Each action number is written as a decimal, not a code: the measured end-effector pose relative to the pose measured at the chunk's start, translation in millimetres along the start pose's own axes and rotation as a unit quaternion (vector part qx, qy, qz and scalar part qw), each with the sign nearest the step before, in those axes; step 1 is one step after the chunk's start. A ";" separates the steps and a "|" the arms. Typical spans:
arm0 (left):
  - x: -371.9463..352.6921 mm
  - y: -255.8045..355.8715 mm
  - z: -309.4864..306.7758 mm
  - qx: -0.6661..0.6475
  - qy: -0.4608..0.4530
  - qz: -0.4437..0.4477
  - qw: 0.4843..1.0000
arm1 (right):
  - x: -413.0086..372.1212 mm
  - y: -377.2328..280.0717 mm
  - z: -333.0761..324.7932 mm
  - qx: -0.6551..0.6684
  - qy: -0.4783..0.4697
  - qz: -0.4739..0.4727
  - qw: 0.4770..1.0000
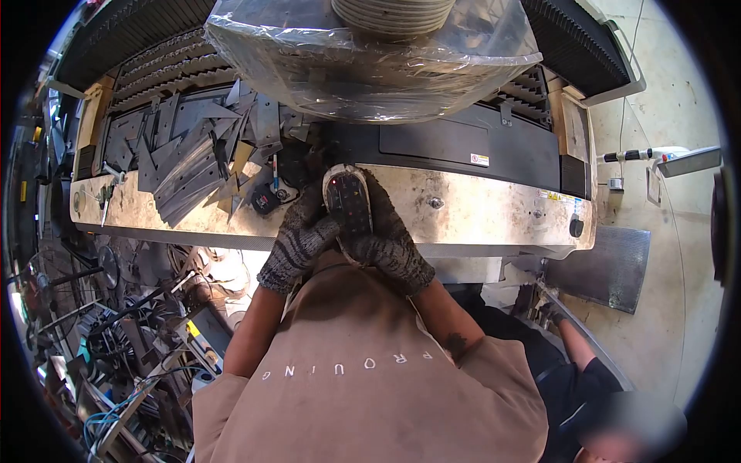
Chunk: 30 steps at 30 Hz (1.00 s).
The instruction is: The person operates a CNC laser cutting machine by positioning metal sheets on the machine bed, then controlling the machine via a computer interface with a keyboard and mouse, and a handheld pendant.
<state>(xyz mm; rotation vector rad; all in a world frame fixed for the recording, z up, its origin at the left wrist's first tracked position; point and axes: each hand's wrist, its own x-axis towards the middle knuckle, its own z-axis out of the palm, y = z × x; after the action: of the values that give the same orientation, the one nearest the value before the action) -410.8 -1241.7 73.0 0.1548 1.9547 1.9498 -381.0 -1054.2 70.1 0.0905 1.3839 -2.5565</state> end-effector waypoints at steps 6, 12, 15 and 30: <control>-2.2 0.8 4.4 0.015 0.009 -0.011 1.000 | 2.0 -15.1 9.8 -0.349 -0.036 -0.111 0.930; -1.4 -3.0 8.8 0.048 -0.010 0.019 0.999 | -0.3 -20.3 7.3 0.139 -0.040 0.006 0.990; -4.6 -7.6 14.7 0.047 -0.021 0.030 0.998 | 4.0 -22.9 9.3 -0.018 0.064 0.063 0.996; -4.1 -23.5 21.2 0.026 -0.011 0.009 1.000 | -2.4 -11.7 8.2 -0.013 0.087 0.022 0.996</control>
<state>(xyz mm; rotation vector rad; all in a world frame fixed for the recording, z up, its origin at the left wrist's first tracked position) -395.5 -1223.9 51.3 0.2065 1.9964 1.9015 -380.9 -1054.5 84.5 0.3420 1.4579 -2.5455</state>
